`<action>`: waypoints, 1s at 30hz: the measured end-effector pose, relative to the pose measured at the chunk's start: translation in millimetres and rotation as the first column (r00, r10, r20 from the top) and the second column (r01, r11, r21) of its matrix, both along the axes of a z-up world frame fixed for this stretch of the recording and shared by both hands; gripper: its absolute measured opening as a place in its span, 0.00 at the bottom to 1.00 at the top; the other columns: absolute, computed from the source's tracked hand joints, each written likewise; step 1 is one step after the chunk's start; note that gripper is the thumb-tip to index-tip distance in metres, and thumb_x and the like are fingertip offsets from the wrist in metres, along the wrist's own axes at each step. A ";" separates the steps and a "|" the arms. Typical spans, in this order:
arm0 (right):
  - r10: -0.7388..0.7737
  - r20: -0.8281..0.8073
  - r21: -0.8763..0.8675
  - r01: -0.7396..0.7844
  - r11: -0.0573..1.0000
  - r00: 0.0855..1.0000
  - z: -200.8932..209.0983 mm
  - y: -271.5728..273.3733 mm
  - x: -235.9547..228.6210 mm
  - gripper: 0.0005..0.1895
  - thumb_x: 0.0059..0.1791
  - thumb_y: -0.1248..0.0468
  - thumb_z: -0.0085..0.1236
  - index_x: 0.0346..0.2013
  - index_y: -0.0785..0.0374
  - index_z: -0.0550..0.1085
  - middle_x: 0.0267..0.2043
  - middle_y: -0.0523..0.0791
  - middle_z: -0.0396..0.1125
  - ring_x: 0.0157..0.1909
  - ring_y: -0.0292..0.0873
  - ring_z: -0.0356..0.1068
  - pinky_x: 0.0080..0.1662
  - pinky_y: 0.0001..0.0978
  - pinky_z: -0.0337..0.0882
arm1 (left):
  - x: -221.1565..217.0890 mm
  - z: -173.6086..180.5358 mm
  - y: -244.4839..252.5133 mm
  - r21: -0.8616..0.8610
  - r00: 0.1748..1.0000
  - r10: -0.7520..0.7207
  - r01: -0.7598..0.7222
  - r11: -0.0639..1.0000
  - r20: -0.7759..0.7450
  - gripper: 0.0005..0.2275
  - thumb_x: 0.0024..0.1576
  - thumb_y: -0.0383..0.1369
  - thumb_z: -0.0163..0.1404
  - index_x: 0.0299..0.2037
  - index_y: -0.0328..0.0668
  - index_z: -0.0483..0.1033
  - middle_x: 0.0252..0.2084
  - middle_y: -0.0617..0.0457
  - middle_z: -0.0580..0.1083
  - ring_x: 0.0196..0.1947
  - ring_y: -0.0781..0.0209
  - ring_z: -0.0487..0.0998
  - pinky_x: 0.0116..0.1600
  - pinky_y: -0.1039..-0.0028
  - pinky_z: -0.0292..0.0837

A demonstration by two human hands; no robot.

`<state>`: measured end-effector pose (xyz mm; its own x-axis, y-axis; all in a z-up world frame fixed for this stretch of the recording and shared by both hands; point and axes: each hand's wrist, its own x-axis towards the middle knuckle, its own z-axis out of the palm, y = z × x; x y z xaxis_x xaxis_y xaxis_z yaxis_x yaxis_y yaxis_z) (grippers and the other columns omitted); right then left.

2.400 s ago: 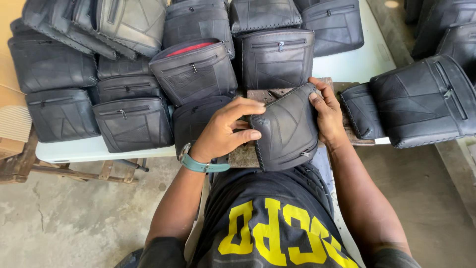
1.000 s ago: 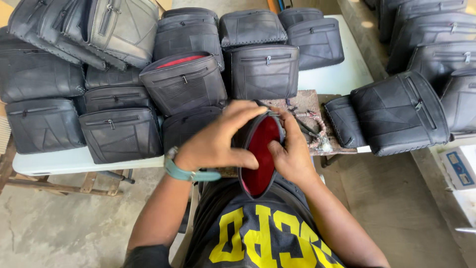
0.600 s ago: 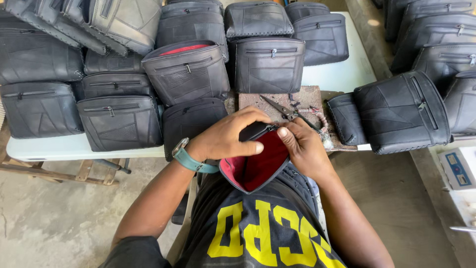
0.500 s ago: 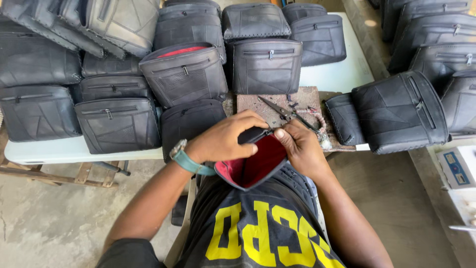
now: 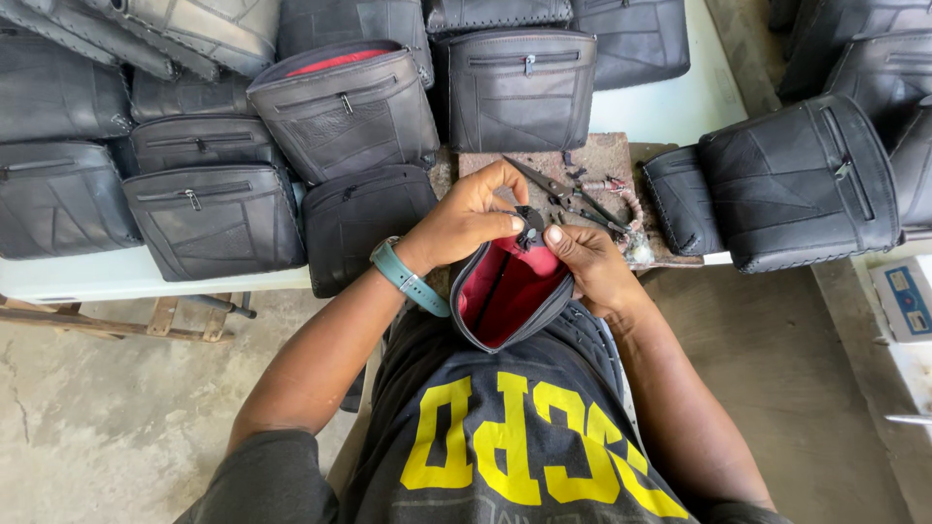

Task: The person uses shears to trim excess threads and seam material from the edges of black leather bags. They rotate each bag to access different sides, open zippers to check interiors, and place finished bags aside.

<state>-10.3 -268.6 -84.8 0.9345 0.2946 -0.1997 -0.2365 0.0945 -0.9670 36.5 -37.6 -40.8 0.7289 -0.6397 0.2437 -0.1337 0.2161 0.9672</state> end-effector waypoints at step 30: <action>-0.110 0.770 -0.259 0.465 0.847 0.629 23.0 16.8 -14.3 0.13 0.44 0.65 0.73 0.40 0.65 0.80 0.41 0.46 0.71 0.45 0.42 0.72 0.50 0.32 0.72 | -4.6 29.2 -8.1 0.461 0.833 0.058 -0.362 0.810 0.550 0.06 0.57 0.31 0.54 0.38 0.34 0.78 0.32 0.45 0.79 0.34 0.56 0.82 0.42 0.68 0.75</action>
